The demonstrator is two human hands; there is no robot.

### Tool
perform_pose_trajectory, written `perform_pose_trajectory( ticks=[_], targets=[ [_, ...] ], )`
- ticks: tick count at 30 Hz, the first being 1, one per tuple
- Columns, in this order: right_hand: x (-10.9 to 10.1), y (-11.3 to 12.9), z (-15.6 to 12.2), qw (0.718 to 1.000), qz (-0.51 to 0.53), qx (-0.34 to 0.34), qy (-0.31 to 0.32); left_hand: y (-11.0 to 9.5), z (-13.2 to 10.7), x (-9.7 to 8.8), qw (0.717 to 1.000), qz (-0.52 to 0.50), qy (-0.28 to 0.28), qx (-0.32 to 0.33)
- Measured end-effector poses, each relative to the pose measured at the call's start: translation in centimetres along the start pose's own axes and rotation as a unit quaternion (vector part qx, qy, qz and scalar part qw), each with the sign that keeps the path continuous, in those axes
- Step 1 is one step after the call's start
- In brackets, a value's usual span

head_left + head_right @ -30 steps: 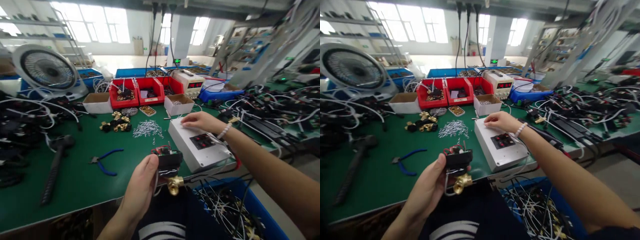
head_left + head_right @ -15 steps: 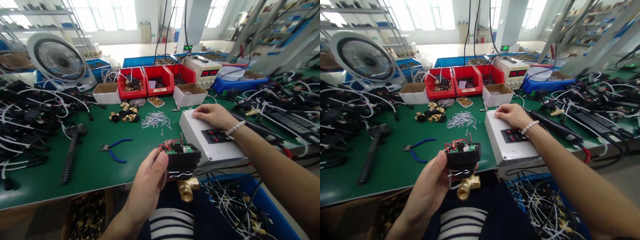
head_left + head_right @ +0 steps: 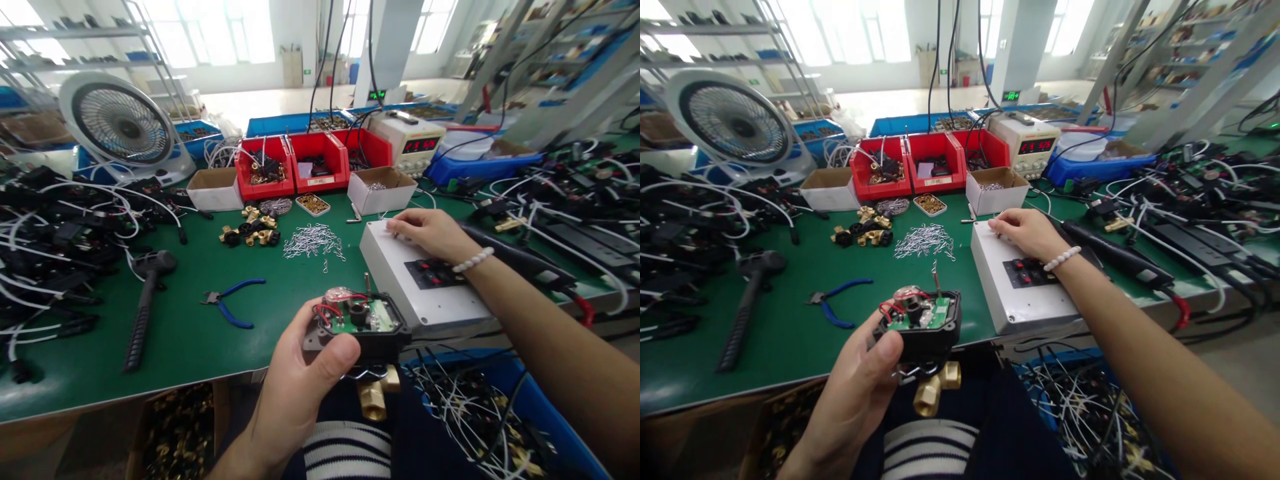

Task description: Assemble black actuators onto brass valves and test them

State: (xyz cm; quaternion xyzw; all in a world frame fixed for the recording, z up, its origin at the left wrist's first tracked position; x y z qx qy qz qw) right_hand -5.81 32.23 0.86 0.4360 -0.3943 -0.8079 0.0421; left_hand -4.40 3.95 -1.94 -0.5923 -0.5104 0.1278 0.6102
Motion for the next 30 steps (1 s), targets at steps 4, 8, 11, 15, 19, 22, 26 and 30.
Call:
perform_pose_trajectory(
  ticks=[4,8,11,15,19,22,26,30],
  targets=[
    [-0.7,0.3,0.3,0.999,0.032,0.001,-0.034,-0.4,-0.4,0.3,0.999,0.025,0.025,0.000],
    [-3.5,3.2,-1.6,0.986,0.111,-0.003,-0.125,-1.0,-1.0,0.2,0.999,0.035,-0.021,0.026],
    [-2.1,6.4,-6.0,0.949,0.306,0.070,-0.003,-1.3,-1.4,-0.1,0.994,0.067,-0.061,0.063],
    [1.6,10.8,-13.1,0.849,0.444,0.179,0.226,-1.9,-1.8,-0.7,0.973,0.157,-0.092,0.143],
    [2.0,12.1,-14.5,0.846,0.449,0.183,0.223,-2.4,-1.9,-1.2,0.953,0.204,-0.101,0.202],
    [1.9,12.2,-14.0,0.846,0.453,0.182,0.212,-2.5,-2.1,-1.3,0.944,0.207,-0.108,0.234],
    [2.3,12.4,-14.3,0.843,0.463,0.164,0.217,-2.5,-2.6,-1.3,0.937,0.204,-0.116,0.258],
    [2.7,12.5,-14.6,0.845,0.459,0.125,0.243,-2.7,-2.4,-1.7,0.941,0.188,-0.130,0.248]
  ],
)
Point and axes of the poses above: each hand's wrist, its own z-axis towards the middle knuckle, its own x-axis out of the palm, y = z × x, the point moved 8 cm from there along z, towards the middle knuckle, and after that the axes turned 12 degrees about -y, right-handed, at the moved point
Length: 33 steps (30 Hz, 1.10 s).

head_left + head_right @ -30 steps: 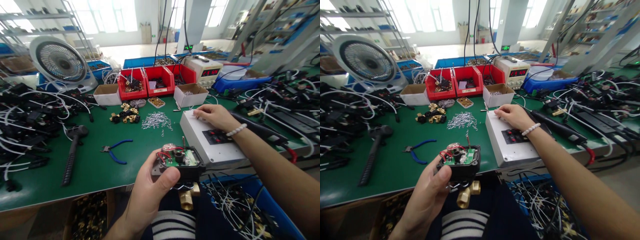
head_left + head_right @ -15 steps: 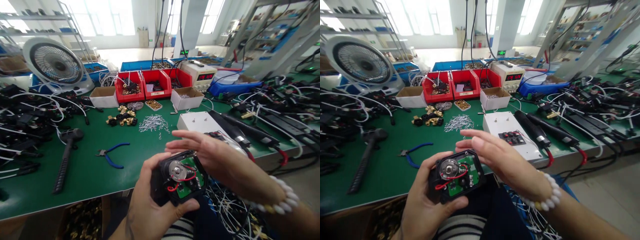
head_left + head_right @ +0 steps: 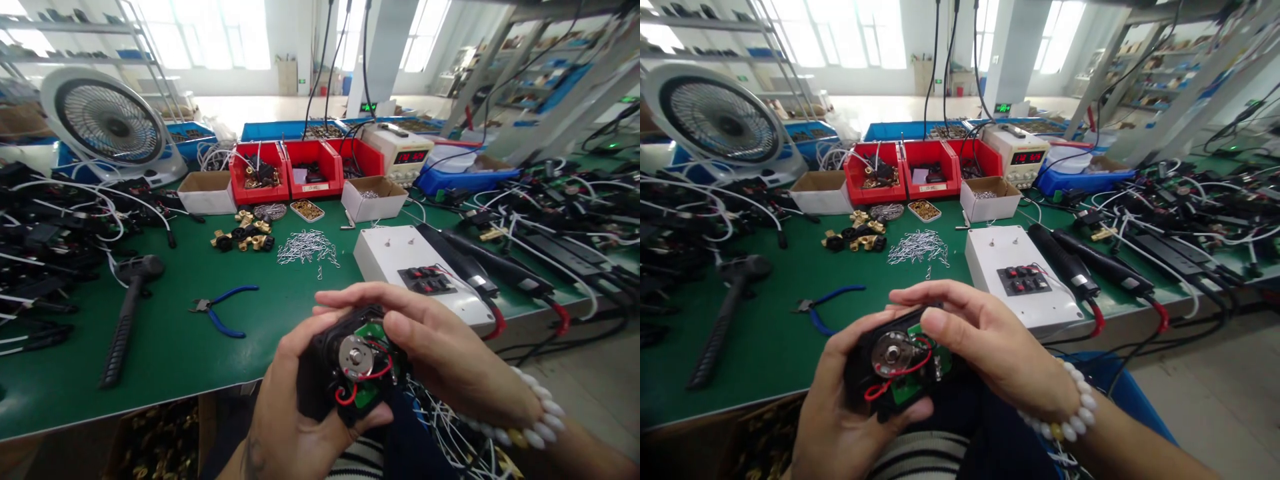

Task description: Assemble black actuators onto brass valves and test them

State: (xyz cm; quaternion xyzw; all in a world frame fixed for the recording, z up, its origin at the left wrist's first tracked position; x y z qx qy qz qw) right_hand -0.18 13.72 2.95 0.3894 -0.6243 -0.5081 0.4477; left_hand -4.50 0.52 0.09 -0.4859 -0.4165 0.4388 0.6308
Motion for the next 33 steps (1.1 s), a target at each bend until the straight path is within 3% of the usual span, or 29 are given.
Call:
perform_pose_trajectory(
  ticks=[2,4,5,7,9,10,15,33],
  targets=[
    [-1.1,0.6,0.9,0.999,-0.044,-0.031,-0.003,0.7,0.5,0.1,0.998,-0.030,0.010,-0.052],
    [-4.3,2.2,2.7,0.981,-0.142,-0.100,-0.086,1.7,1.1,0.4,0.989,-0.074,0.029,-0.122],
    [-6.6,3.3,3.7,0.955,-0.209,-0.143,-0.153,2.2,1.3,0.6,0.982,-0.095,0.039,-0.157],
    [-10.9,5.0,5.7,0.865,-0.369,-0.194,-0.278,2.9,1.5,1.0,0.967,-0.129,0.056,-0.213],
    [-14.0,5.0,7.8,0.805,-0.477,-0.168,-0.310,3.4,1.5,1.3,0.951,-0.160,0.058,-0.259],
    [-14.9,4.5,8.8,0.797,-0.502,-0.151,-0.301,3.6,1.4,1.5,0.943,-0.175,0.060,-0.277],
    [-15.7,2.1,10.2,0.806,-0.529,-0.119,-0.238,4.0,1.1,1.8,0.928,-0.205,0.052,-0.306],
    [-16.0,1.4,10.6,0.799,-0.536,-0.130,-0.241,4.2,0.9,2.3,0.927,-0.213,0.070,-0.300]
  ],
)
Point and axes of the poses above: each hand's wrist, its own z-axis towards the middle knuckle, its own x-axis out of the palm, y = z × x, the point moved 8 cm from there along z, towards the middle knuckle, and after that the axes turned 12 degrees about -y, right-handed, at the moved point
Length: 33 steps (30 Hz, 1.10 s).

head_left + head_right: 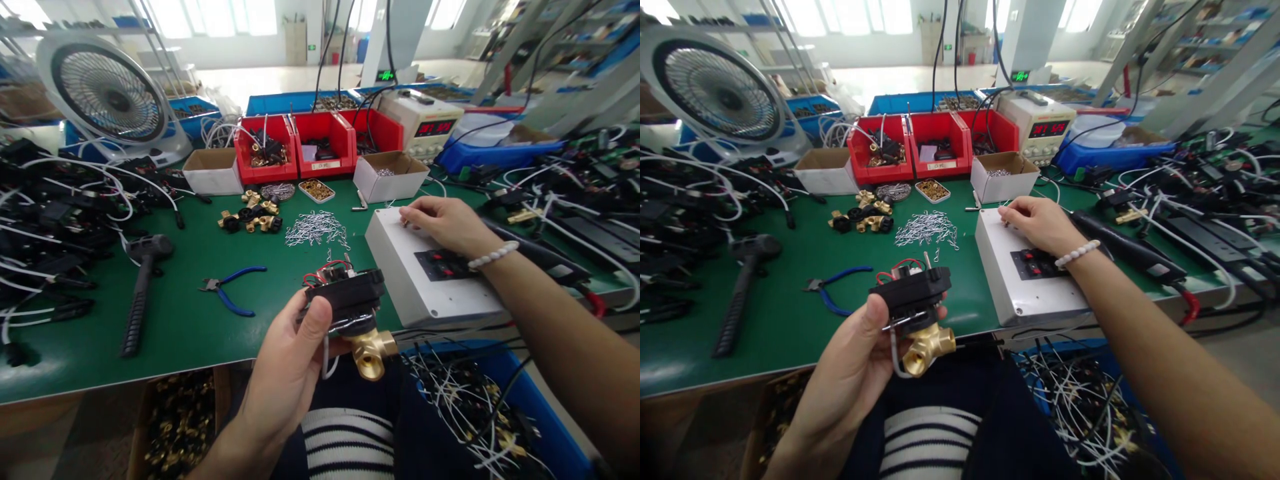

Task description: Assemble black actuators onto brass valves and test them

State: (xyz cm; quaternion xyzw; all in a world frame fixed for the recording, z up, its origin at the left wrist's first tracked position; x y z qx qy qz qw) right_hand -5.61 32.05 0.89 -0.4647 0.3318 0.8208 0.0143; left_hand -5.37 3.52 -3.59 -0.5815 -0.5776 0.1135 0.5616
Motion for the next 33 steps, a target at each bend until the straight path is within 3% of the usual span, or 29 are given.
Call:
perform_pose_trajectory(
  ticks=[33],
  targets=[
    [-0.43,-0.14,0.22,0.999,0.032,0.006,-0.020,-0.69,0.00,-0.27,0.999,-0.031,-0.009,0.013]
  ],
)
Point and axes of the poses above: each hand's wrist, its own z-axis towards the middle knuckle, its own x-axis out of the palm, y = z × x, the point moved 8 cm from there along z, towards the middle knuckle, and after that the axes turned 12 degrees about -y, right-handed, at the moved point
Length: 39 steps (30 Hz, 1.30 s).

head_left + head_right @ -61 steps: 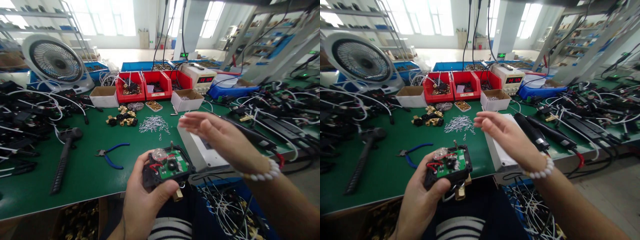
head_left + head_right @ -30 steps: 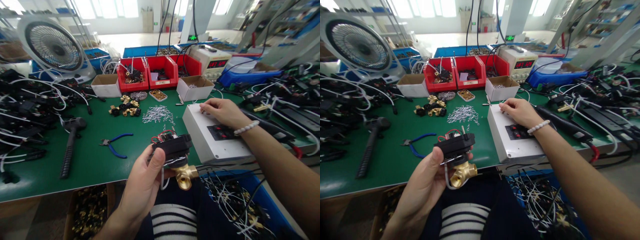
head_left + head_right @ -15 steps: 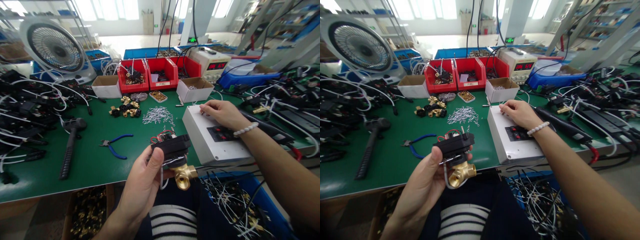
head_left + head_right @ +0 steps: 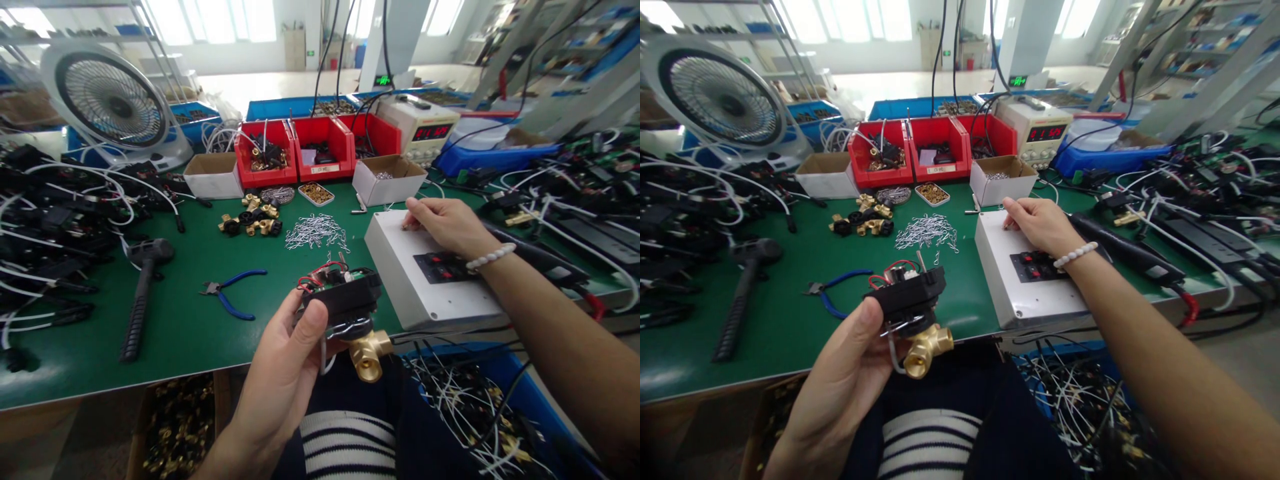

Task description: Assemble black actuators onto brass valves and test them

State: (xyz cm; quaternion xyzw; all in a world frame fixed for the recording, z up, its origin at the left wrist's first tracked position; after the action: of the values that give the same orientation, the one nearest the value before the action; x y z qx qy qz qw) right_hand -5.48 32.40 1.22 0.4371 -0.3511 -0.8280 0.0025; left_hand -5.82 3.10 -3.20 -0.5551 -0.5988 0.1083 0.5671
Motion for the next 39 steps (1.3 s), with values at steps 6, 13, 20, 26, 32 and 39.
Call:
perform_pose_trajectory(
  ticks=[6,13,20,26,32,39],
  targets=[
    [0.1,0.3,-0.2,1.000,0.008,-0.010,0.004,-0.3,-0.2,-0.1,1.000,0.000,0.003,0.003],
    [0.3,0.4,-0.2,1.000,0.006,-0.010,0.016,-0.3,-0.5,-0.2,1.000,0.010,-0.011,-0.008],
    [0.3,0.4,-0.3,1.000,0.003,-0.008,0.021,-0.3,-0.6,0.3,1.000,0.008,0.013,0.001],
    [0.3,0.2,-0.4,1.000,0.001,-0.001,0.028,-0.6,-0.8,0.7,0.999,0.007,0.029,0.016],
    [0.3,0.3,-0.3,1.000,-0.003,-0.001,0.027,-0.5,-0.8,0.5,1.000,-0.012,0.002,-0.002],
    [0.0,1.0,-0.4,0.999,-0.005,-0.023,0.025,0.0,-2.0,0.7,0.996,-0.059,-0.013,-0.064]
  ],
)
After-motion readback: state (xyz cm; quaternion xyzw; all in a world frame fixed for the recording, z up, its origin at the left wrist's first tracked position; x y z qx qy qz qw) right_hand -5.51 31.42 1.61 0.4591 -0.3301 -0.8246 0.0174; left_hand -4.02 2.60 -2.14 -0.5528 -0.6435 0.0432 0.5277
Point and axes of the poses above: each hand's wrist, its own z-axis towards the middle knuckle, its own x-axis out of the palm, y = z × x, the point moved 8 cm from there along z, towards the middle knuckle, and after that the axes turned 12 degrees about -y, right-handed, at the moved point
